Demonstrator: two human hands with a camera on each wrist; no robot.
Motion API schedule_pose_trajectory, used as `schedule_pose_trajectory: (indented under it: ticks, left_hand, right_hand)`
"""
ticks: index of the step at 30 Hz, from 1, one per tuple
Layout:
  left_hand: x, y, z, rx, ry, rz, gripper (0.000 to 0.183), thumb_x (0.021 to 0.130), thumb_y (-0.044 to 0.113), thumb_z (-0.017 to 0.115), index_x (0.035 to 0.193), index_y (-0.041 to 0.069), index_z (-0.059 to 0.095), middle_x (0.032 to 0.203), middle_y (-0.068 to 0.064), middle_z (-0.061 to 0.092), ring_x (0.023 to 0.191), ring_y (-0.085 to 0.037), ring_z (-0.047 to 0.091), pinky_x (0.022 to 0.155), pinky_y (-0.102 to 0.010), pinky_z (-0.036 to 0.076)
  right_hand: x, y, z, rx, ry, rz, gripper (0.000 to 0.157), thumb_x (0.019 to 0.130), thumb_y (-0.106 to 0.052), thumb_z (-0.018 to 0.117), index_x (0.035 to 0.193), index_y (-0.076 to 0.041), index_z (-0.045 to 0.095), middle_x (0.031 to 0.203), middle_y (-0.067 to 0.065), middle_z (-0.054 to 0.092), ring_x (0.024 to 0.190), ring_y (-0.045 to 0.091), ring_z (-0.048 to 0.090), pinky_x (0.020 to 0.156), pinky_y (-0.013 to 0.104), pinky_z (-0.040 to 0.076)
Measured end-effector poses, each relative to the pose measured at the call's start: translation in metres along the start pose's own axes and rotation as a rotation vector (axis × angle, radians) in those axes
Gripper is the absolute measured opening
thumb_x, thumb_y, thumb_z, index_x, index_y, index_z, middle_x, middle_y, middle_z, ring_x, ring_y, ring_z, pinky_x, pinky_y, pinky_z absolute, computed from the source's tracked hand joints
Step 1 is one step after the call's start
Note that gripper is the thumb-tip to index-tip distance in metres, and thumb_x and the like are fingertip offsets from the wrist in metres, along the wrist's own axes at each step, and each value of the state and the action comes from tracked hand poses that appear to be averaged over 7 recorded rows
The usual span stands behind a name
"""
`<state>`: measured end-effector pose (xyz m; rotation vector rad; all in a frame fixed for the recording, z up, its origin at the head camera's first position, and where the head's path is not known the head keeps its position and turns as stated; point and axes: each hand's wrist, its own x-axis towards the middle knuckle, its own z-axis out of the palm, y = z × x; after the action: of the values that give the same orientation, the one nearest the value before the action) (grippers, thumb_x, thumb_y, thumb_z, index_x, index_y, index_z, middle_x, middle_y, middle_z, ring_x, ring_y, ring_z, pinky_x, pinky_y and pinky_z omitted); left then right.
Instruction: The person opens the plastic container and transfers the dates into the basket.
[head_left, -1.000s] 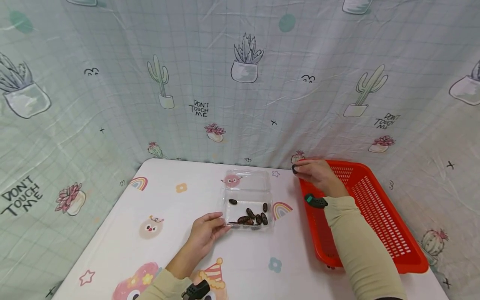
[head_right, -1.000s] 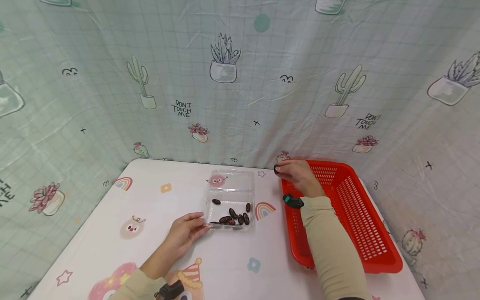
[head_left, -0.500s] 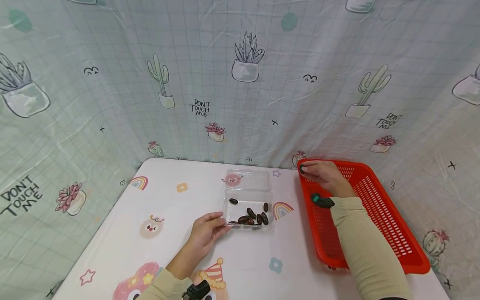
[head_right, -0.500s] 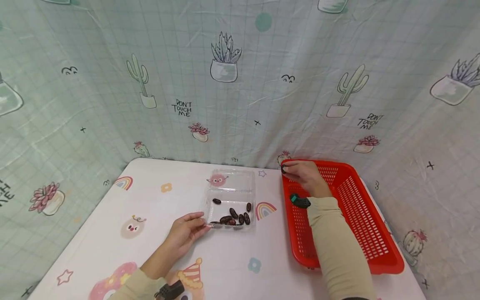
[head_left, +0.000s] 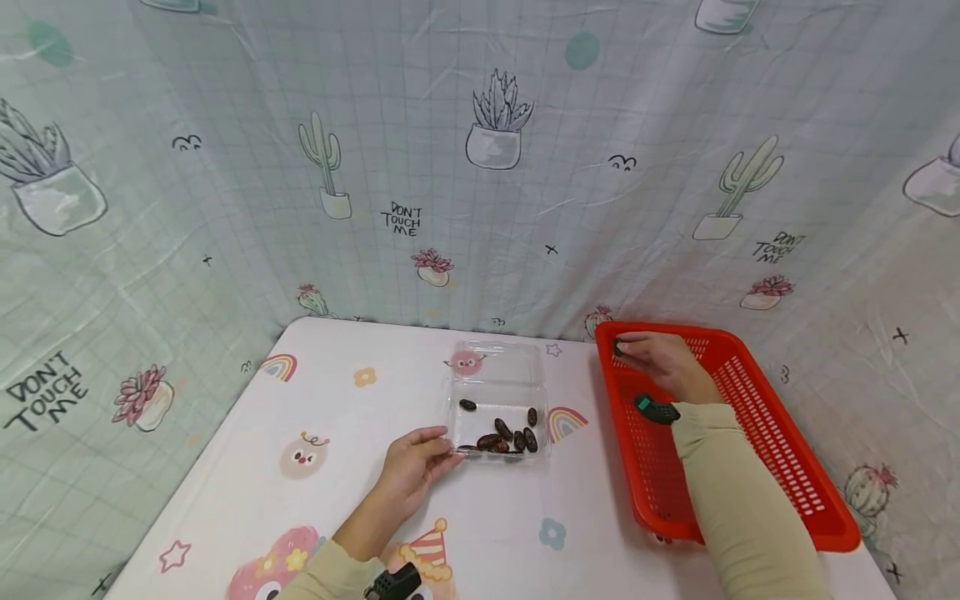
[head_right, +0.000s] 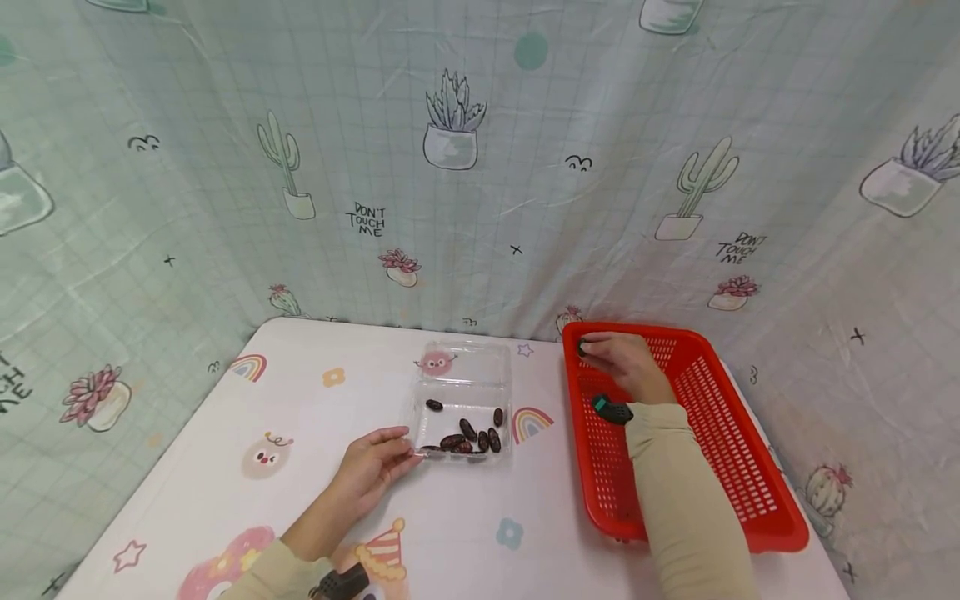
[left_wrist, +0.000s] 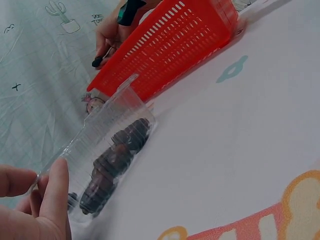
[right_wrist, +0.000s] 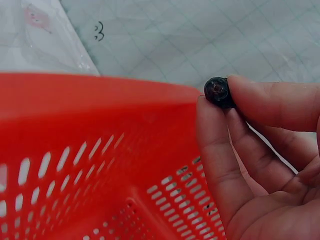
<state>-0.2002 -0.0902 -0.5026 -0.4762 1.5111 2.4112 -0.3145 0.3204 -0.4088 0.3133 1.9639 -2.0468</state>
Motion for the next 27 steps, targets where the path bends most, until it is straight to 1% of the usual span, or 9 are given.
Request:
schedule_pose_trajectory:
  ticks: [4,7,8,12,16,19,21,24,27]
  left_hand:
    - [0.001,0.001,0.001,-0.003,0.01,-0.003,0.035,0.096,-0.012,0.058,0.13,-0.017,0.051,0.09,-0.012,0.061,0.08,-0.017,0.066,0.083,-0.035,0.069]
    - [0.0,0.001,0.001,-0.007,0.008,0.004,0.035,0.096,-0.012,0.059,0.13,-0.017,0.051,0.089,-0.012,0.061,0.08,-0.018,0.066,0.083,-0.035,0.069]
    - [-0.001,0.001,0.001,-0.009,0.006,0.008,0.035,0.096,-0.012,0.059,0.129,-0.017,0.051,0.089,-0.012,0.061,0.08,-0.018,0.066,0.083,-0.036,0.069]
    - [-0.002,0.0,0.001,-0.012,0.009,0.009,0.035,0.096,-0.011,0.06,0.129,-0.017,0.051,0.089,-0.012,0.061,0.079,-0.018,0.066,0.083,-0.036,0.069]
    - [-0.002,0.0,0.002,-0.014,0.011,0.009,0.035,0.096,-0.012,0.059,0.129,-0.017,0.051,0.088,-0.012,0.061,0.078,-0.018,0.066,0.082,-0.036,0.069]
    - [-0.002,0.0,0.002,-0.013,0.008,0.012,0.035,0.096,-0.012,0.059,0.129,-0.017,0.051,0.088,-0.012,0.061,0.078,-0.018,0.065,0.082,-0.035,0.069]
    - [-0.002,-0.001,0.002,-0.011,0.008,0.013,0.035,0.096,-0.012,0.059,0.129,-0.017,0.051,0.088,-0.012,0.061,0.078,-0.018,0.066,0.082,-0.035,0.07]
    - [-0.002,-0.001,0.001,-0.007,0.01,0.015,0.034,0.096,-0.012,0.059,0.129,-0.018,0.05,0.089,-0.013,0.061,0.078,-0.018,0.066,0.082,-0.035,0.07]
    - [-0.002,-0.002,0.001,-0.005,0.011,0.016,0.034,0.096,-0.012,0.058,0.129,-0.018,0.05,0.089,-0.013,0.061,0.078,-0.018,0.066,0.081,-0.035,0.07]
  right_hand:
    - [-0.001,0.001,-0.004,0.01,0.005,0.02,0.051,0.102,-0.011,0.067,0.15,-0.003,0.053,0.099,-0.014,0.074,0.092,0.004,0.072,0.099,0.026,0.063]
    - [-0.001,0.003,-0.008,0.013,0.02,0.04,0.062,0.102,-0.01,0.066,0.157,0.002,0.04,0.097,-0.015,0.073,0.091,0.003,0.071,0.093,0.023,0.064]
    - [-0.001,0.004,-0.01,0.015,0.021,0.046,0.062,0.102,-0.01,0.065,0.157,0.002,0.039,0.097,-0.016,0.072,0.091,0.003,0.07,0.092,0.022,0.065]
    - [0.002,0.011,-0.017,0.046,0.036,0.05,0.057,0.101,-0.009,0.066,0.154,-0.001,0.046,0.096,-0.016,0.072,0.091,0.003,0.069,0.089,0.021,0.065]
    - [0.004,0.015,-0.022,0.052,0.051,0.053,0.037,0.101,-0.009,0.067,0.138,-0.01,0.067,0.095,-0.016,0.073,0.092,0.003,0.069,0.091,0.023,0.065]
    - [0.006,0.019,-0.025,0.041,0.058,0.058,0.033,0.101,-0.011,0.067,0.135,-0.013,0.069,0.095,-0.016,0.072,0.091,0.003,0.068,0.092,0.023,0.065]
    - [0.007,0.021,-0.027,0.051,0.064,0.062,0.04,0.101,-0.01,0.067,0.141,-0.01,0.065,0.094,-0.016,0.073,0.09,0.003,0.069,0.091,0.023,0.065]
    - [0.01,0.024,-0.028,0.065,0.062,0.066,0.054,0.101,-0.008,0.066,0.153,-0.003,0.049,0.092,-0.016,0.073,0.089,0.003,0.069,0.086,0.022,0.066]
    - [0.011,0.027,-0.029,0.063,0.055,0.069,0.064,0.102,-0.008,0.064,0.159,-0.001,0.036,0.093,-0.018,0.072,0.09,0.001,0.068,0.086,0.022,0.066]
